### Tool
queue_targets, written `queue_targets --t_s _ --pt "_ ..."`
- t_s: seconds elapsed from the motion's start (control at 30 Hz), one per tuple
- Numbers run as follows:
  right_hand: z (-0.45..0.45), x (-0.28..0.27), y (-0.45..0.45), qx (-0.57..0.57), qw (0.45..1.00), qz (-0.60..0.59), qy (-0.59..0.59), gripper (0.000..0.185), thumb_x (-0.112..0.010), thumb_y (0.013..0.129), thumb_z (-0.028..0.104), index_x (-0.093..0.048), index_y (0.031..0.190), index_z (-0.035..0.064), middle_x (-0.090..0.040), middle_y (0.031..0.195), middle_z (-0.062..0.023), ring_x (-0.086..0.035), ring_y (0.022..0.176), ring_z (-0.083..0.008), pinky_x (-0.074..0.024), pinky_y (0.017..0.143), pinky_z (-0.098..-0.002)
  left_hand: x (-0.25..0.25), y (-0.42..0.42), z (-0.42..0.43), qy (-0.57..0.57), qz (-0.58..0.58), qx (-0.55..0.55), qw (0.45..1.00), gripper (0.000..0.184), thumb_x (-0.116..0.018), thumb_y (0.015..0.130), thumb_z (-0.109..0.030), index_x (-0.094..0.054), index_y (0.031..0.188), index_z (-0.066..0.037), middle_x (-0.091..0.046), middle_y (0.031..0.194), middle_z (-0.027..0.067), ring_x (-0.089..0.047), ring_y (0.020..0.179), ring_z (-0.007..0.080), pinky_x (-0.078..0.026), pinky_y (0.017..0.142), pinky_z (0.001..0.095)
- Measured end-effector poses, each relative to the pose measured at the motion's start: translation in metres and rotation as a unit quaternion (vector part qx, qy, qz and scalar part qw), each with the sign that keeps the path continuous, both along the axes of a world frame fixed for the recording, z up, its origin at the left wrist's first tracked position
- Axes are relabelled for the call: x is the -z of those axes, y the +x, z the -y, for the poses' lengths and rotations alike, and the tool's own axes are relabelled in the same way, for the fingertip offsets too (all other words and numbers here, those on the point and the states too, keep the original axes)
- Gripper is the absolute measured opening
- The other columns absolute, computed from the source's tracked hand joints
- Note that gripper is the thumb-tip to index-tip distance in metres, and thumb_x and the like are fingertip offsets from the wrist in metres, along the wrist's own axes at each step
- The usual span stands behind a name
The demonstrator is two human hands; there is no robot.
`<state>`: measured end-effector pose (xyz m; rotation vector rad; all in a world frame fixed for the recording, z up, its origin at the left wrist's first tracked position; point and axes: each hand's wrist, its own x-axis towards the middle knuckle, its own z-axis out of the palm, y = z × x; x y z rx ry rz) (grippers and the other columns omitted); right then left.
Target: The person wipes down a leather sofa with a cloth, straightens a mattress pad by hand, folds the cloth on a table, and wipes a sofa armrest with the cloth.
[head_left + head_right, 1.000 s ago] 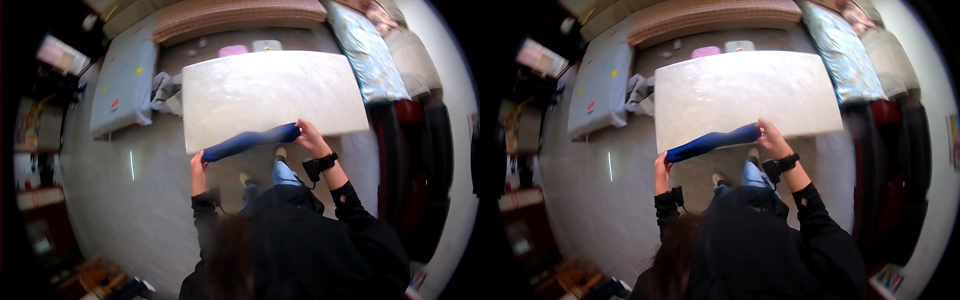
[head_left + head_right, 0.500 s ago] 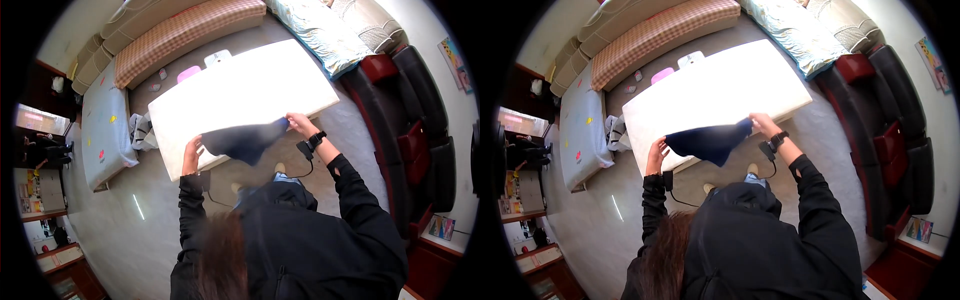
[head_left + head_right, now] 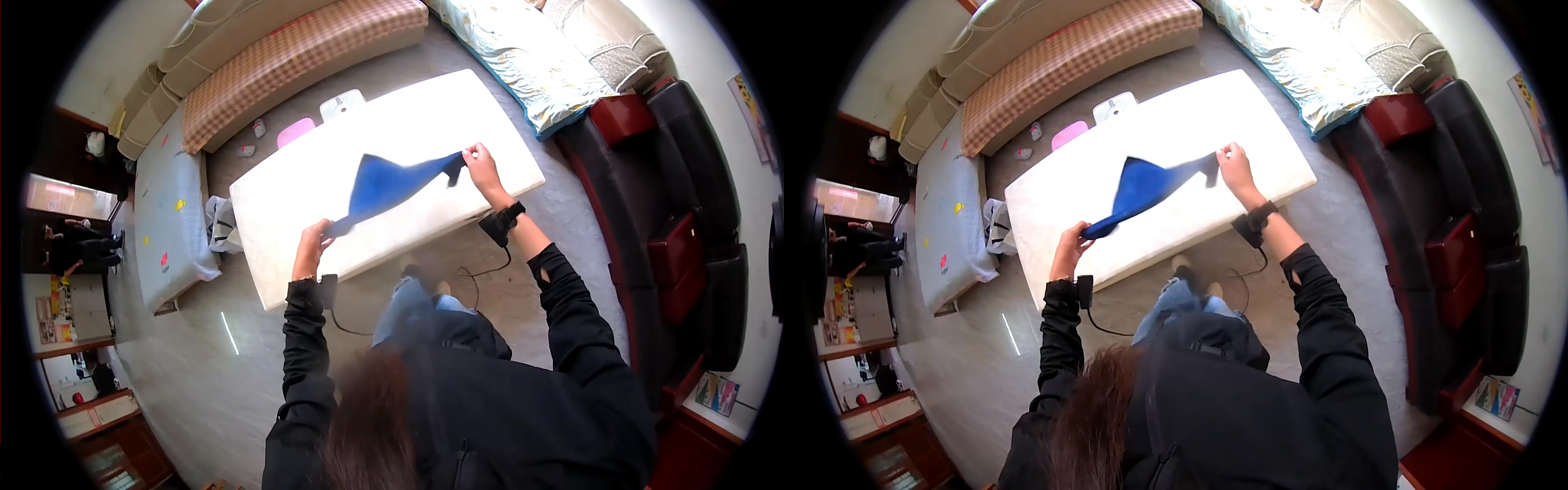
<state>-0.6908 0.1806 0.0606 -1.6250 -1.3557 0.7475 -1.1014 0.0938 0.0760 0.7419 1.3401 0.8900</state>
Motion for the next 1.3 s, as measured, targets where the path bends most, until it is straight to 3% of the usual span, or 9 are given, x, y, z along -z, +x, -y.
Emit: queue_targets --t_s 0.23,0.3,0.63,0.8,0.9,1.07,1.2,1.23,1.3 --pt "-0.010 0.062 0.039 0.075 0.994 0.075 -0.031 0.023 -0.053 0.093 0.023 -0.050 0.092 0.0004 -0.059 0.088 -0.0179 -0.057 0.085 -0.0280 -0.0449 0.078 -0.0366 0.068 0.025 -0.056 -0.029 0.072 0.008 0.997 0.025 -0.056 0.091 -0.027 -0.062 0.098 -0.004 -0.064 0.093 0.0048 -0.061 0.083 0.0139 -0.049 0.075 0.0272" --pt "-0.015 0.052 0.056 0.065 0.993 0.096 -0.028 0.027 -0.047 0.094 0.025 -0.049 0.094 -0.0018 -0.057 0.091 -0.0229 -0.056 0.087 -0.0373 -0.0442 0.079 -0.0423 0.088 0.037 -0.070 -0.044 0.122 0.040 0.991 0.028 -0.053 0.094 -0.029 -0.060 0.097 -0.002 -0.065 0.092 0.0076 -0.063 0.081 0.0166 -0.052 0.076 0.0306" --pt "-0.019 0.053 0.140 0.131 0.979 -0.091 -0.126 0.020 -0.058 0.090 0.021 -0.053 0.097 0.0024 -0.059 0.089 -0.0077 -0.057 0.081 -0.0155 -0.0469 0.074 -0.0300 0.070 0.124 -0.110 -0.133 0.300 -0.003 0.945 0.021 -0.050 0.095 -0.020 -0.058 0.096 0.000 -0.064 0.093 0.0097 -0.062 0.088 0.0175 -0.049 0.077 0.0290" --pt "-0.036 0.003 0.166 0.031 0.915 -0.251 -0.314 0.042 -0.071 0.080 0.013 -0.052 0.116 0.0055 -0.061 0.095 -0.0092 -0.060 0.082 -0.0167 -0.0483 0.069 -0.0283 0.078 0.142 -0.144 -0.148 0.398 0.032 0.905 0.018 -0.052 0.094 -0.021 -0.060 0.086 -0.008 -0.069 0.080 0.0040 -0.066 0.069 0.0139 -0.054 0.063 0.0240" --pt "-0.049 0.006 0.207 -0.104 0.872 -0.331 -0.345 0.062 -0.076 0.074 0.011 -0.047 0.127 0.0073 -0.062 0.097 -0.0089 -0.059 0.085 -0.0168 -0.0473 0.071 -0.0276 0.088 0.156 -0.162 -0.150 0.441 0.052 0.883 0.016 -0.050 0.094 -0.014 -0.059 0.092 -0.001 -0.066 0.087 0.0082 -0.063 0.085 0.0200 -0.049 0.079 0.0291" --pt "-0.086 0.003 0.253 -0.156 0.871 -0.181 -0.428 0.064 -0.081 0.066 0.010 -0.053 0.123 0.0080 -0.055 0.122 -0.0137 -0.048 0.114 -0.0228 -0.0388 0.089 -0.0332 0.067 0.212 -0.164 -0.111 0.375 0.007 0.920 0.017 -0.050 0.094 -0.016 -0.060 0.091 -0.002 -0.066 0.089 0.0090 -0.062 0.088 0.0196 -0.048 0.080 0.0317" --pt "-0.110 0.072 0.303 -0.197 0.903 0.088 -0.372 0.076 -0.090 0.053 0.027 -0.053 0.115 -0.0007 -0.060 0.109 -0.0224 -0.057 0.105 -0.0337 -0.0455 0.087 -0.0381 0.083 0.255 -0.150 -0.131 0.379 -0.059 0.914 0.016 -0.052 0.092 -0.017 -0.059 0.092 -0.003 -0.064 0.092 0.0078 -0.060 0.088 0.0190 -0.047 0.078 0.0320" --pt "-0.110 0.080 0.312 -0.197 0.912 0.157 -0.323 0.076 -0.090 0.052 0.025 -0.054 0.113 -0.0010 -0.060 0.110 -0.0241 -0.056 0.107 -0.0366 -0.0463 0.088 -0.0388 0.044 0.296 -0.145 -0.145 0.301 -0.113 0.936 0.019 -0.057 0.091 -0.020 -0.060 0.073 -0.013 -0.066 0.070 0.0006 -0.064 0.065 0.0133 -0.053 0.061 0.0242" --pt "-0.112 0.078 0.327 -0.188 0.908 0.186 -0.325 0.079 -0.091 0.049 0.022 -0.053 0.113 -0.0023 -0.060 0.108 -0.0255 -0.056 0.107 -0.0393 -0.0471 0.089 -0.0413 0.035 0.326 -0.137 -0.157 0.246 -0.119 0.949 0.012 -0.060 0.089 -0.021 -0.063 0.082 -0.011 -0.067 0.077 0.0028 -0.066 0.075 0.0166 -0.055 0.073 0.0299"
